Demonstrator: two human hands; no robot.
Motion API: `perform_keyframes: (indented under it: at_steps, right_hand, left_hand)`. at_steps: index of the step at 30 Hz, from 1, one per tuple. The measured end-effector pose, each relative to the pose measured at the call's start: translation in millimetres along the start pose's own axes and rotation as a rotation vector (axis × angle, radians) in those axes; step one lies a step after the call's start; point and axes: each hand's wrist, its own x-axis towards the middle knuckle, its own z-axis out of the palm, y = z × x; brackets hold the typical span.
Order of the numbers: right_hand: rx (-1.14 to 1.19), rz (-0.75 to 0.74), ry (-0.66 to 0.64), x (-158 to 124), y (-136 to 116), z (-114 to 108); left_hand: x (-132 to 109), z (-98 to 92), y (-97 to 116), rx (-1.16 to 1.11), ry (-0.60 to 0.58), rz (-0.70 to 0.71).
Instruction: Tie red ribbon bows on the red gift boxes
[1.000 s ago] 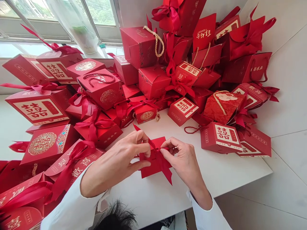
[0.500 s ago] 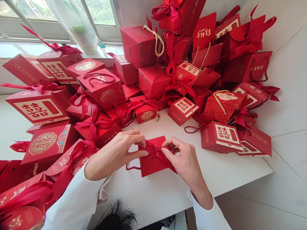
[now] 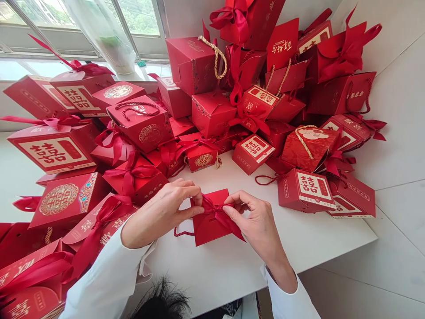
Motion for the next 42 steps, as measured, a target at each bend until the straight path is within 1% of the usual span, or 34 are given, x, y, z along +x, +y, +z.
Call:
perform_keyframes:
  at_steps: [3,7,9,13,16,18,21,23,25,29,32,34,36,39,42]
  right_hand:
    - [-0.035,-0.041,-0.017,1.0,1.1,-1.7]
    - [-0.12,-0.179,-0.034,3.6,-0.1,-4.9]
    - [-0.151,-0.225,-0.034,5.4,-3.0,-4.3]
    - [-0.191,-0.226,-0.109,11.7,-10.8,4.5]
    - [-0.217,-0.212,-0.121,17.4,-15.3,13.3]
    - [-0.175,-0.175,-0.089,20.0,-16.1,16.7]
    - [-0.016,-0.069,-0.04,21.0,-13.1,16.5]
    - [0.085,-0.024,-0.039,20.1,-9.6,14.5]
    - [0.139,-0.015,-0.044,18.8,-6.7,12.8]
    - [0.13,-0.048,-0.048,17.7,-5.7,12.0]
    - [0.11,-0.086,-0.057,17.6,-7.3,11.8]
    - [0.107,-0.114,-0.056,16.9,-7.8,11.2]
    - [0.134,-0.143,-0.046,15.3,-7.3,9.9]
    - [0.262,-0.176,0.008,12.4,-6.3,6.0]
    - [0.456,-0.207,0.147,10.1,-8.2,-2.1]
  left_hand:
    - [-1.0,0.1,-0.5,0.006,-0.017,0.02]
    - [-1.4,-1.4,0.0,0.0,-0.018,0.032]
    - [-1.3,-2.2,0.7,-0.017,-0.018,0.039]
    - [-1.0,-2.0,0.0,-0.074,-0.002,0.036]
    - [-0.3,-0.4,-2.9,-0.114,0.019,0.014]
    - [0.6,0.2,-5.0,-0.15,0.027,0.007]
    - [2.2,-0.5,-7.1,-0.196,0.038,-0.007]
    - [3.0,-1.5,-7.4,-0.195,0.033,-0.006]
    - [3.4,-2.0,-6.7,-0.185,0.018,0.0]
    - [3.8,2.3,-2.3,-0.157,0.007,0.035]
    - [5.8,9.5,3.0,-0.064,0.025,0.065]
    - [7.8,14.3,6.4,-0.017,0.033,0.057]
    - [9.8,17.7,8.8,-0.018,0.037,0.04]
    - [11.3,19.3,10.1,-0.061,0.033,0.04]
    - [11.6,18.1,9.9,-0.079,0.022,0.034]
